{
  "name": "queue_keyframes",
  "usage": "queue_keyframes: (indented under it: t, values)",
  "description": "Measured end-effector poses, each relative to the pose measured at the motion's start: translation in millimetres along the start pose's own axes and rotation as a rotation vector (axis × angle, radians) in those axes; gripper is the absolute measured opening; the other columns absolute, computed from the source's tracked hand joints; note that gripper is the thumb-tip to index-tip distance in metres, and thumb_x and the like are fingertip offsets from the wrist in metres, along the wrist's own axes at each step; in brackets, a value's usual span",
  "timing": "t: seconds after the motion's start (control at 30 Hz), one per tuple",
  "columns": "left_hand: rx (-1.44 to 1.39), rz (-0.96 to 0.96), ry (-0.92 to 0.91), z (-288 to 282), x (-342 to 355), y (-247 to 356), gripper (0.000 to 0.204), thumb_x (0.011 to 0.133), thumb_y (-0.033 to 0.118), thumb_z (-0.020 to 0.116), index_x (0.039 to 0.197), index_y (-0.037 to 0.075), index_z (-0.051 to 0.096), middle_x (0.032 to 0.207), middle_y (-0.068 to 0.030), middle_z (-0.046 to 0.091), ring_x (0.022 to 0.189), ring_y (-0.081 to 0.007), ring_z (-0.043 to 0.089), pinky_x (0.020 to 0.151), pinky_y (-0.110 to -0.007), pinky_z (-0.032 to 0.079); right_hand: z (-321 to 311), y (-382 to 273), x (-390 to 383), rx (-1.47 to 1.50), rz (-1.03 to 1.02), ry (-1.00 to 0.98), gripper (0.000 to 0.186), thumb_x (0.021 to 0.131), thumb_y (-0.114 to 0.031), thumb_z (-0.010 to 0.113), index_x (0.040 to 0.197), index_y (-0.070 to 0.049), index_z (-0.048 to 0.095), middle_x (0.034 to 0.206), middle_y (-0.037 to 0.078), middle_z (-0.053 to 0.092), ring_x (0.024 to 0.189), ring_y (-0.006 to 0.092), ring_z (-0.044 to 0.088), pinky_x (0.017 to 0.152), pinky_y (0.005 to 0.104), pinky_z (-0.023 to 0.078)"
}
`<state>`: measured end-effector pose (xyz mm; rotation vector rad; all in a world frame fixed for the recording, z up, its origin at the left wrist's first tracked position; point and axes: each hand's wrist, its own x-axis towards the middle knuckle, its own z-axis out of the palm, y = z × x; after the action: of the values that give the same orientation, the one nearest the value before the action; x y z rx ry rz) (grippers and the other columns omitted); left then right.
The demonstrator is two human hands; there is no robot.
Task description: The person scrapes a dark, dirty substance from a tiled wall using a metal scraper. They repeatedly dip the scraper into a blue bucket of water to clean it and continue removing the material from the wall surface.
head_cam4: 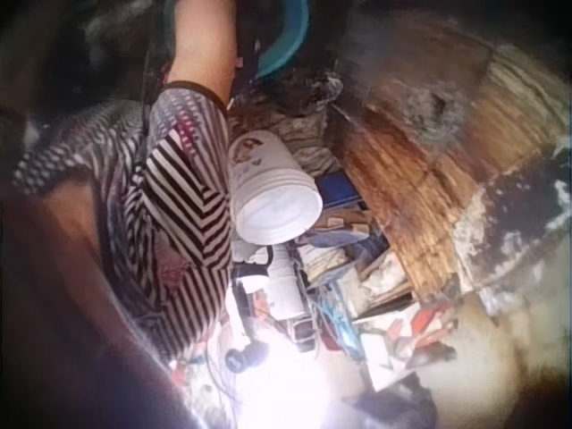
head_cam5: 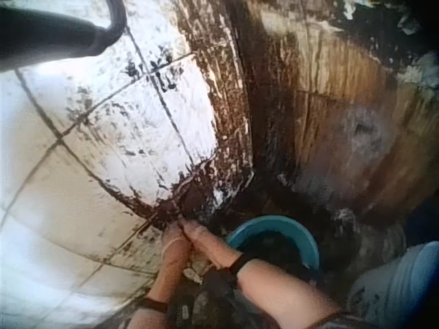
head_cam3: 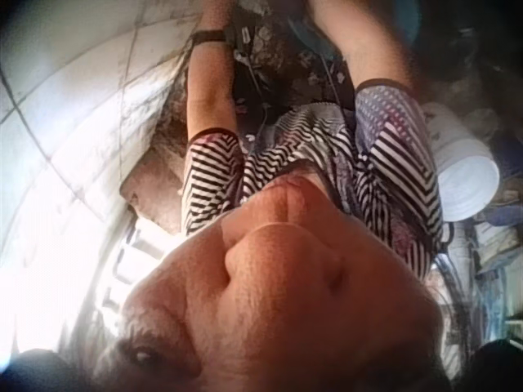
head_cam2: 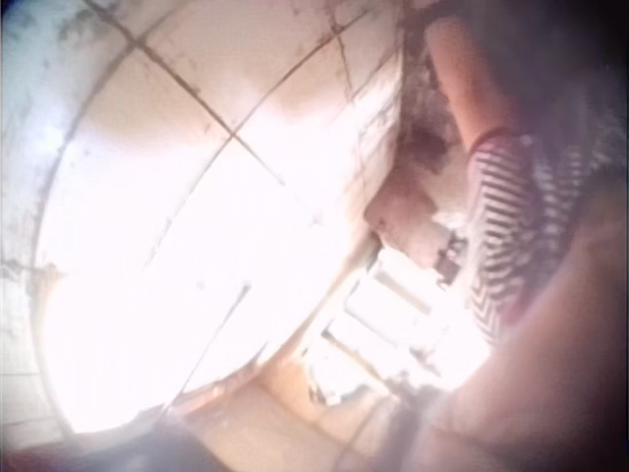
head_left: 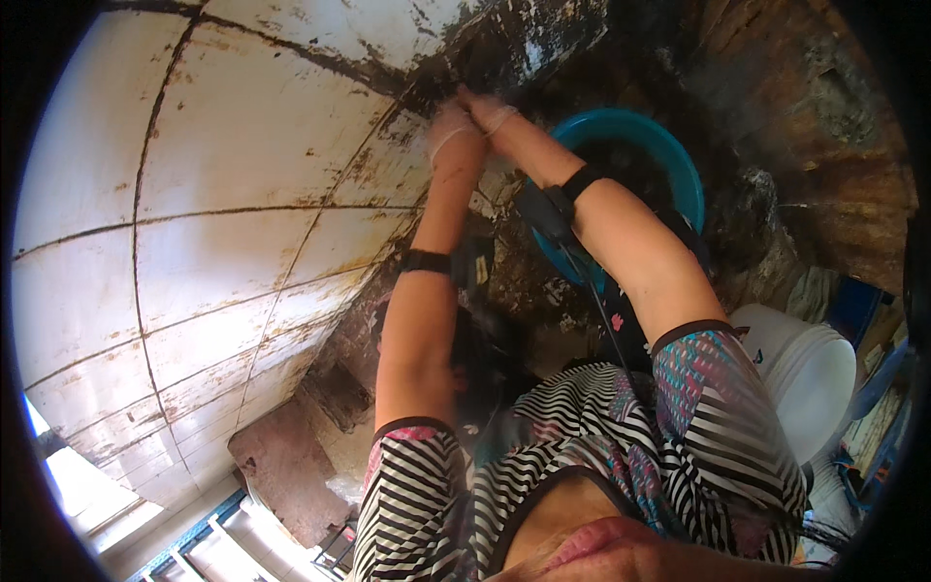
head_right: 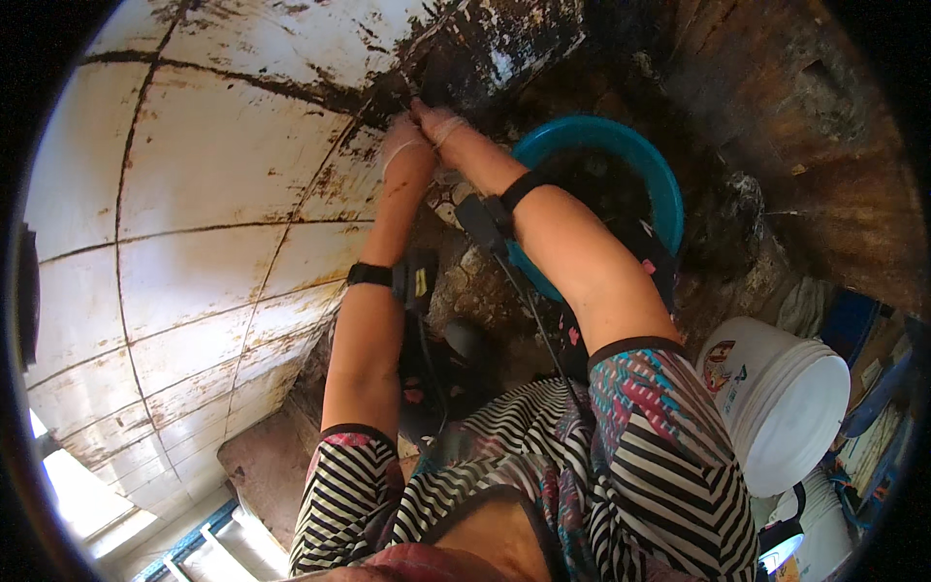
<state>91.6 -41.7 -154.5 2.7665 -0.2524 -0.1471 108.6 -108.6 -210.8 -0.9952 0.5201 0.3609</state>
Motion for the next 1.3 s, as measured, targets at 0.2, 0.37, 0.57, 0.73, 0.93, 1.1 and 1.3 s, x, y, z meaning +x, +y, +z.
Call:
queue_keyframes:
  t: [0.2, 0.37, 0.57, 0.73, 0.93, 1.1, 1.3]
  values:
    - [-0.062, -0.07, -0.064, -11, 2, 5, 0.024, 0.077, 0.018, 0.062, 0.094, 0.001, 0.06, 0.093, -0.0219, 0.063, 0.089, -0.0359, 0.061, 0.07, -0.043, 0.05, -10, -11, -8, 0.057, 0.019, -0.043, 0.056, 0.088, -0.049, 0.048, 0.115, 0.0, 0.054, 0.115, 0.014, 0.056, 0.108, 0.0277, 0.05, 0.085, 0.0487, 0.041]
    - [-0.208, -0.128, 0.022, -15, -10, 4, 0.03, 0.073, 0.02, 0.067, 0.094, 0.001, 0.06, 0.093, -0.0202, 0.064, 0.09, -0.0348, 0.062, 0.075, -0.041, 0.05, -4, -21, -13, -0.22, -0.059, -0.214, 0.057, 0.088, -0.05, 0.048, 0.119, -0.002, 0.052, 0.124, 0.016, 0.05, 0.111, 0.03, 0.048, 0.085, 0.0486, 0.042]
    - [0.093, 0.034, -0.134, 5, -6, 5, 0.039, 0.074, 0.026, 0.066, 0.101, -0.001, 0.058, 0.099, -0.0233, 0.06, 0.094, -0.0342, 0.059, 0.076, -0.041, 0.049, -30, -32, -24, -0.138, 0.041, -0.295, 0.054, 0.088, -0.048, 0.049, 0.117, -0.003, 0.052, 0.114, 0.015, 0.052, 0.1, 0.03, 0.051, 0.08, 0.0481, 0.045]
    - [-0.125, 0.188, 0.037, -18, -45, 4, 0.038, 0.081, 0.035, 0.057, 0.094, -0.001, 0.061, 0.101, -0.022, 0.059, 0.094, -0.0365, 0.056, 0.079, -0.04, 0.046, -38, -28, -44, 0.054, 0.144, -0.249, 0.048, 0.089, -0.041, 0.052, 0.119, -0.005, 0.049, 0.111, 0.015, 0.053, 0.098, 0.027, 0.052, 0.084, 0.0442, 0.046]
    - [-0.258, 0.179, -0.056, -101, -86, -5, 0.046, 0.08, 0.039, 0.06, 0.105, 0.0, 0.056, 0.096, -0.0185, 0.064, 0.082, -0.0309, 0.062, 0.074, -0.037, 0.048, -52, -16, -50, 0.455, 0.087, -0.221, 0.048, 0.093, -0.039, 0.044, 0.119, 0.001, 0.048, 0.097, 0.014, 0.056, 0.097, 0.0321, 0.056, 0.071, 0.048, 0.053]
    - [-0.629, 0.214, 0.469, -143, -92, -24, 0.042, 0.084, 0.037, 0.059, 0.101, -0.001, 0.057, 0.08, -0.011, 0.064, 0.065, -0.0185, 0.061, 0.061, -0.031, 0.048, -52, 0, -48, -0.298, -0.025, 0.112, 0.058, 0.093, -0.041, 0.041, 0.141, -0.013, 0.022, 0.102, 0.016, 0.055, 0.091, 0.035, 0.058, 0.062, 0.0485, 0.052]
    - [-0.942, 0.169, 0.351, -158, -97, -32, 0.037, 0.089, 0.034, 0.055, 0.102, 0.0, 0.054, 0.086, -0.0075, 0.061, 0.067, -0.0127, 0.059, 0.055, -0.025, 0.045, 0, 34, -40, -0.161, -0.314, 0.113, 0.049, 0.096, -0.035, 0.038, 0.141, -0.026, 0.022, 0.076, 0.006, 0.053, 0.045, 0.0149, 0.034, 0.04, 0.0341, 0.033]
